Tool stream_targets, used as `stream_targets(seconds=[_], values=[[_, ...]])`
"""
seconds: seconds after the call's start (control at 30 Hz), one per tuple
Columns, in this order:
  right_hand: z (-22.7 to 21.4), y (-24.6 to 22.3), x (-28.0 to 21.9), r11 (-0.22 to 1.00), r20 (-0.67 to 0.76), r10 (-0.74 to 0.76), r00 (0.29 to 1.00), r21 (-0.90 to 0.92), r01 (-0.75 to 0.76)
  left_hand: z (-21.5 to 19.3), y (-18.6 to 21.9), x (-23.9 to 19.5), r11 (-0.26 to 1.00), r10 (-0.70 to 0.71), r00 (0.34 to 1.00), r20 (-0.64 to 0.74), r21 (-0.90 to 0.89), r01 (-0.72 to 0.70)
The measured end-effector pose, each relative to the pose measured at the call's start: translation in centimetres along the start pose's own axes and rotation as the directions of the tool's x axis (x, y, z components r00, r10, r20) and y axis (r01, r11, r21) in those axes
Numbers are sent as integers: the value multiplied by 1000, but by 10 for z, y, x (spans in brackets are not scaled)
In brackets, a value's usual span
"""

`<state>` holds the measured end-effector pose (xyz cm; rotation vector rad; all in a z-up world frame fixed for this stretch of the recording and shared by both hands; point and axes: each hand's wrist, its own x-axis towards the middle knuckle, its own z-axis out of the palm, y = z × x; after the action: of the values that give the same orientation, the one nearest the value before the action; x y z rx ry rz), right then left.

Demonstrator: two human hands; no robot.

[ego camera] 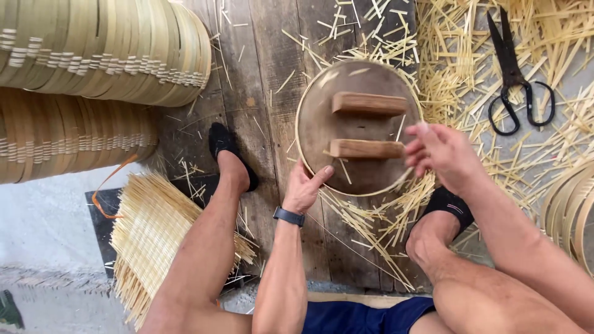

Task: Weaving bamboo strips around a mold to create a steamer basket base and trimming the edges.

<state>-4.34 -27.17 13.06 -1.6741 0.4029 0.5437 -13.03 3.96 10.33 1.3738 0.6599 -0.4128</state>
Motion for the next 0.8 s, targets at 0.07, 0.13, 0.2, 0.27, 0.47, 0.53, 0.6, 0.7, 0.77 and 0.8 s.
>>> stream_targets(seconds=[0.07,0.13,0.2,0.27,0.47,0.53,0.6,0.7,0.77,0.8], values=[[11,-31,4,944,201,89,976,296,-147,14,44,-12,962,202,977,64,175,-210],[20,-45,-1,783,420,126,899,515,-350,25,61,-24,860,362,920,152,327,-393],[33,-50,-4,631,332,79,940,714,-305,29,65,-25,745,435,888,151,494,-449],[36,-36,-3,579,343,-40,939,773,-258,29,69,-26,717,506,844,179,457,-526],[45,-31,-32,533,402,-167,900,805,-260,79,139,-60,369,705,648,289,631,-682],[51,-38,-42,545,450,-198,871,789,-284,98,153,-67,391,754,607,252,569,-723],[60,-44,-47,482,491,-184,851,800,-357,108,159,-73,372,503,844,184,836,-404],[71,-19,-37,478,500,-155,852,793,-378,98,150,-72,229,715,637,289,764,-603],[73,-20,-36,474,502,-151,852,793,-383,92,149,-65,219,721,634,278,777,-590],[74,-23,-35,471,500,-151,853,795,-383,89,149,-61,208,730,627,270,787,-581]])
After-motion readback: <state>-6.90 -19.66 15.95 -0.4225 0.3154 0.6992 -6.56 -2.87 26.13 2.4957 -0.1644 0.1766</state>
